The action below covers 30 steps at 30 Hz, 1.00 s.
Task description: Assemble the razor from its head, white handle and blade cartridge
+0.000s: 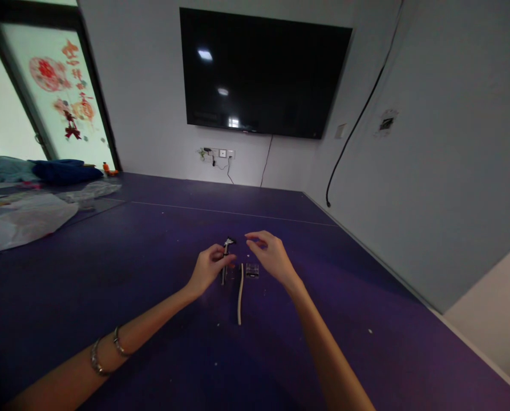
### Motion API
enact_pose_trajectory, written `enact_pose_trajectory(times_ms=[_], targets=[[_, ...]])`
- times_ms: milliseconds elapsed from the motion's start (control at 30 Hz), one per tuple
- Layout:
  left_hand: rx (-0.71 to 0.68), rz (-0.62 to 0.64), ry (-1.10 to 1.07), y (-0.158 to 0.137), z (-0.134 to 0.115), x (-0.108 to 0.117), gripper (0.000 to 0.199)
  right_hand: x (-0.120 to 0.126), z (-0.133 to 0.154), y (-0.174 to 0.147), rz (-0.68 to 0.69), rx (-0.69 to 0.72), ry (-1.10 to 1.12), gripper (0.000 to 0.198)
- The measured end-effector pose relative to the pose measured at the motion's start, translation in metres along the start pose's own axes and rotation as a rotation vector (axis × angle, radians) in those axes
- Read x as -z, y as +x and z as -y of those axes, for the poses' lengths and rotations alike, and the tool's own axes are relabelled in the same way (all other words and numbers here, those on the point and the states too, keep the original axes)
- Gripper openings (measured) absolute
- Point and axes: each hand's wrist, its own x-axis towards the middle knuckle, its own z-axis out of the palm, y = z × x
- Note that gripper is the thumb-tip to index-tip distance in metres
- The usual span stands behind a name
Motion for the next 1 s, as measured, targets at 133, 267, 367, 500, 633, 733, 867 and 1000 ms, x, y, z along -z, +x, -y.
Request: enact_pose_trajectory(times_ms=[133,267,367,500,633,733,867,1000], targets=[[0.018,-0.037,-0.042,0.012,0.003,0.009,0.027,0.000,-0.002,0.000,-0.012,-0.083,0.019,0.022],[-0.031,-0.092,0.027,0.020,0.001,0.016,0.029,-0.007,-0.003,-0.002,-0.006,-0.172,0.036,0.023],[-0.027,-0.068,0.038,0.021,-0.005,0.018,0.028,-0.016,-0.005,-0.004,0.038,-0.197,0.020,0.023],[0.019,-0.014,-0.003,0.020,-0.014,0.018,0.028,-0.028,-0.007,-0.008,0.236,-0.278,0.114,0.024],[0.068,0.016,-0.065,0.018,-0.020,0.017,0.028,-0.041,-0.007,-0.011,0.422,-0.323,0.274,0.029],[0.111,0.034,-0.126,0.015,-0.024,0.014,0.026,-0.050,-0.006,-0.013,0.461,-0.278,0.300,0.028],[0.169,0.092,-0.184,0.013,-0.026,0.012,0.027,-0.059,-0.002,-0.016,0.399,-0.243,0.273,0.024],[0.184,0.160,-0.159,0.017,-0.023,0.015,0.030,-0.062,0.000,-0.017,0.347,-0.209,0.258,0.022]])
